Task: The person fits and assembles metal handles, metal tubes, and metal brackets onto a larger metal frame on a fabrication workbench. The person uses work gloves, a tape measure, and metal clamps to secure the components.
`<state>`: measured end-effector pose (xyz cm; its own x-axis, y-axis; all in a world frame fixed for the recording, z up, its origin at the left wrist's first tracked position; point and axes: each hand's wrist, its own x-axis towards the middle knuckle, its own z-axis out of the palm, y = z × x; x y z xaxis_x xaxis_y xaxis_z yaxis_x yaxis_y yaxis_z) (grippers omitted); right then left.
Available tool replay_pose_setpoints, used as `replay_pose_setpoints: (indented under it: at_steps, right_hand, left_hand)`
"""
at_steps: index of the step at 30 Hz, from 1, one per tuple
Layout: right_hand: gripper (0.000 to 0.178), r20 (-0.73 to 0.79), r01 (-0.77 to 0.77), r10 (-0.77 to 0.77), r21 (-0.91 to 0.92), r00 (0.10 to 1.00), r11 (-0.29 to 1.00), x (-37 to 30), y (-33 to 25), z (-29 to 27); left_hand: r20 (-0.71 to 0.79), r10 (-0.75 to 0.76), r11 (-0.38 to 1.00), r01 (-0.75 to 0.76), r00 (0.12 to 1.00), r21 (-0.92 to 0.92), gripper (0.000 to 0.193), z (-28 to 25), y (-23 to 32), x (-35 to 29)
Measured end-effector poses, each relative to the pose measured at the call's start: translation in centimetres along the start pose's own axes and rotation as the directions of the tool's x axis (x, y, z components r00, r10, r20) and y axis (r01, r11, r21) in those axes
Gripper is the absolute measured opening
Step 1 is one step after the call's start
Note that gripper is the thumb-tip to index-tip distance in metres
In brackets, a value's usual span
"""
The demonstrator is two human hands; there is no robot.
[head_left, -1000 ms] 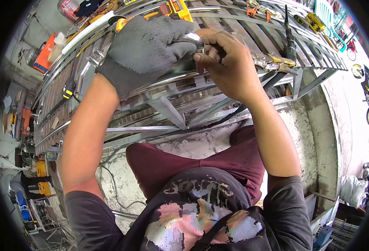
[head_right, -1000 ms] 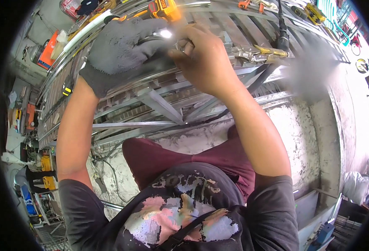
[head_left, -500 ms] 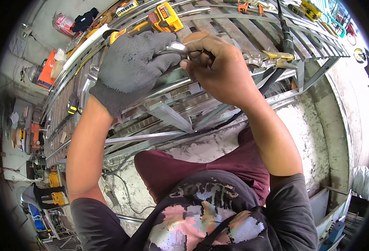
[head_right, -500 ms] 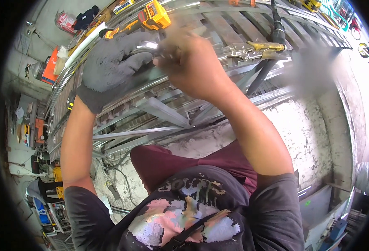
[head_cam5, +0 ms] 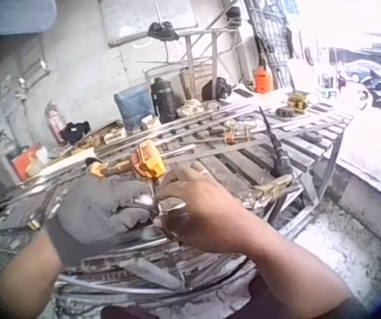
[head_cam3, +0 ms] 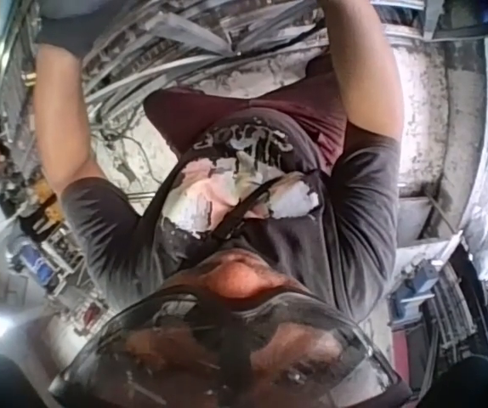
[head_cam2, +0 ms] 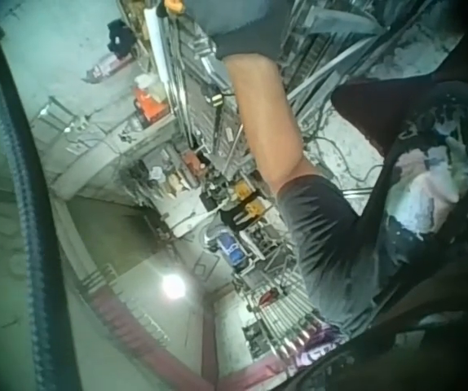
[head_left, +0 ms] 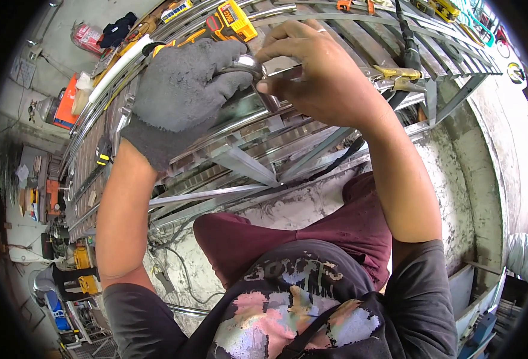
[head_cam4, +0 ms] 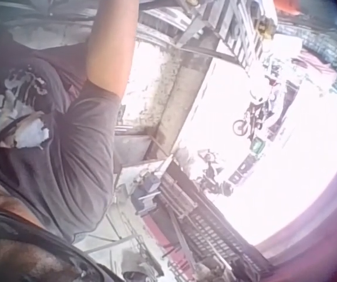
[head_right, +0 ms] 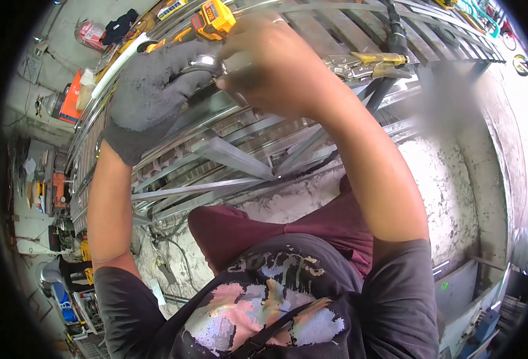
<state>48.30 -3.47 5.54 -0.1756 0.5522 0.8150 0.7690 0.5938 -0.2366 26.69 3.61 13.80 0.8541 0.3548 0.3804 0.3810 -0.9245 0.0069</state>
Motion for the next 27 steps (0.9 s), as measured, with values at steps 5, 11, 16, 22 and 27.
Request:
replay_pose_setpoints:
  at_steps: [5,11,16,22,27]
  right_hand:
    - [0.035,0.078,-0.100,0.099,-0.001,0.992,0.995,0.1,0.1,1.1]
    - [0.037,0.187,-0.178,0.157,0.100,0.970,0.979,0.2,0.2,0.7]
    - [0.030,0.159,-0.156,0.137,0.118,0.978,0.981,-0.2,1.1,1.3]
    - [0.030,0.195,-0.183,0.157,0.127,0.968,0.975,0.0,0.6,0.8]
    - [0.026,0.199,-0.213,0.180,0.155,0.963,0.965,-0.4,1.2,0.9]
  left_hand:
    - [0.022,0.248,0.961,-0.249,0.968,0.124,0.024,-0.4,-0.2,0.0]
    - [-0.005,0.158,0.981,-0.156,0.987,0.115,0.025,-0.5,0.6,-0.1]
    - [-0.076,0.062,0.997,-0.059,0.995,0.043,0.026,0.3,0.5,-0.3]
    - [-0.093,0.270,0.947,-0.247,0.958,0.204,0.028,0.3,-0.6,-0.3]
    - [-0.061,0.317,0.926,-0.295,0.947,0.238,0.029,0.3,-0.7,-0.2]
